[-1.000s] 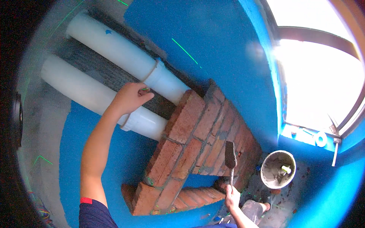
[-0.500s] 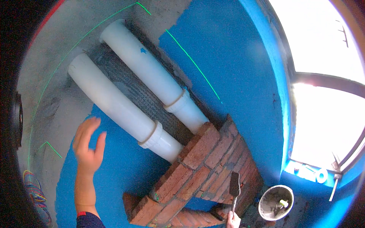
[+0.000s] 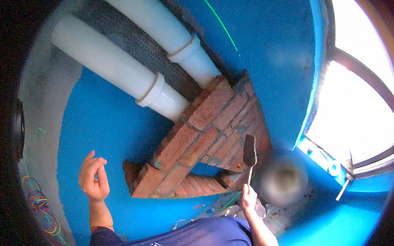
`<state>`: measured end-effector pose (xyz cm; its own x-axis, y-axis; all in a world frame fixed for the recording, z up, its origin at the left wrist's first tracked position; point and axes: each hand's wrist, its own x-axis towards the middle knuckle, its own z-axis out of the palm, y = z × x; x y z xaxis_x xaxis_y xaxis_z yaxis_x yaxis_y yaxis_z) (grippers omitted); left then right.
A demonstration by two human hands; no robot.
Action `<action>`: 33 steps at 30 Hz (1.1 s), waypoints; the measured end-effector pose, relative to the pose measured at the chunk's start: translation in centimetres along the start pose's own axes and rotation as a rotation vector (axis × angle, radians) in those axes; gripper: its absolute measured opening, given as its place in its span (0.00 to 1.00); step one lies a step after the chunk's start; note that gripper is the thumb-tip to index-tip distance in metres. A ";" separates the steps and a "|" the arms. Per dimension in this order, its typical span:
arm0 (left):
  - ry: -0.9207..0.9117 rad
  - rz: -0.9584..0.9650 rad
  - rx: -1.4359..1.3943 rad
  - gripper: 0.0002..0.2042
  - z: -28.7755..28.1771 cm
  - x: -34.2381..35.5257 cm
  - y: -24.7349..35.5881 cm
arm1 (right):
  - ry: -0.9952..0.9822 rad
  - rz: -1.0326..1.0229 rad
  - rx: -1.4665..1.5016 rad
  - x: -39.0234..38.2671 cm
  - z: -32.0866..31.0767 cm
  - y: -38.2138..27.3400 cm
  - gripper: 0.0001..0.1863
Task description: The person builds a brick structure by applying mortar with a trowel and placing bricks along a laser line. They pick up bricks from a stack, apply mortar from a bucket, and position them on the wall.
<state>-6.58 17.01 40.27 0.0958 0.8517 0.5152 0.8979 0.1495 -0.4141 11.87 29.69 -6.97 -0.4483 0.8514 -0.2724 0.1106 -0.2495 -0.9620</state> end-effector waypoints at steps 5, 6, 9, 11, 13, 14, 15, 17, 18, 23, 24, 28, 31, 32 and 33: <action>-0.052 -0.142 -0.039 0.07 0.0 -1.9 0.8 | -0.054 0.045 0.022 -0.4 -1.0 1.7 0.24; -0.062 -0.177 -0.090 0.07 0.1 -2.3 0.9 | -0.068 0.111 0.092 -0.4 -1.0 2.1 0.23; -0.125 -0.275 -0.156 0.06 0.4 -4.3 2.0 | -0.089 0.167 0.043 -0.8 -1.9 2.0 0.23; -0.170 -0.330 -0.168 0.06 -0.3 -5.2 3.2 | -0.123 0.238 0.070 -1.3 -2.0 2.5 0.22; -0.197 -0.387 -0.206 0.06 0.4 -6.8 4.1 | -0.126 0.174 -0.046 -1.1 -3.1 4.2 0.23; -0.222 -0.426 -0.237 0.06 1.1 -7.5 4.6 | -0.120 0.130 -0.118 -0.9 -3.9 5.1 0.23; -0.248 -0.466 -0.269 0.06 1.8 -8.2 5.0 | -0.110 0.087 -0.192 -0.6 -4.8 6.0 0.23; -0.222 -0.518 -0.305 0.05 3.4 -10.1 6.3 | -0.018 -0.147 -0.388 -0.4 -6.2 7.0 0.24; -0.251 -0.599 -0.385 0.05 4.2 -11.3 7.2 | -0.053 -0.151 -0.393 -0.6 -7.1 7.1 0.24; -0.649 -1.194 -0.953 0.06 9.2 -20.9 14.7 | -0.082 -0.583 -1.014 -0.5 -11.4 11.2 0.17; -0.800 -1.266 -0.978 0.07 10.5 -24.8 16.3 | -0.096 -0.398 -0.913 -0.9 -12.0 11.2 0.16; -1.211 -1.343 -1.033 0.11 14.0 -46.0 24.5 | -0.168 0.138 -0.738 -1.1 -13.3 7.8 0.25; -1.200 -1.829 -1.380 0.09 12.9 -54.1 29.2 | -0.160 0.335 -0.907 -0.4 -17.9 10.1 0.32; -1.080 -1.666 -1.356 0.09 10.6 -58.6 31.8 | -0.195 0.500 -0.819 -0.6 -19.2 12.6 0.35; -0.973 -1.525 -1.293 0.09 6.8 -63.0 34.7 | -0.276 0.448 -0.837 -1.5 -19.7 14.5 0.35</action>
<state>15.64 -28.03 -11.71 -0.5530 0.4217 -0.7186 -0.1867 0.7778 0.6001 31.59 33.83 -20.83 -0.3906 0.5941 -0.7032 0.8648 -0.0251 -0.5016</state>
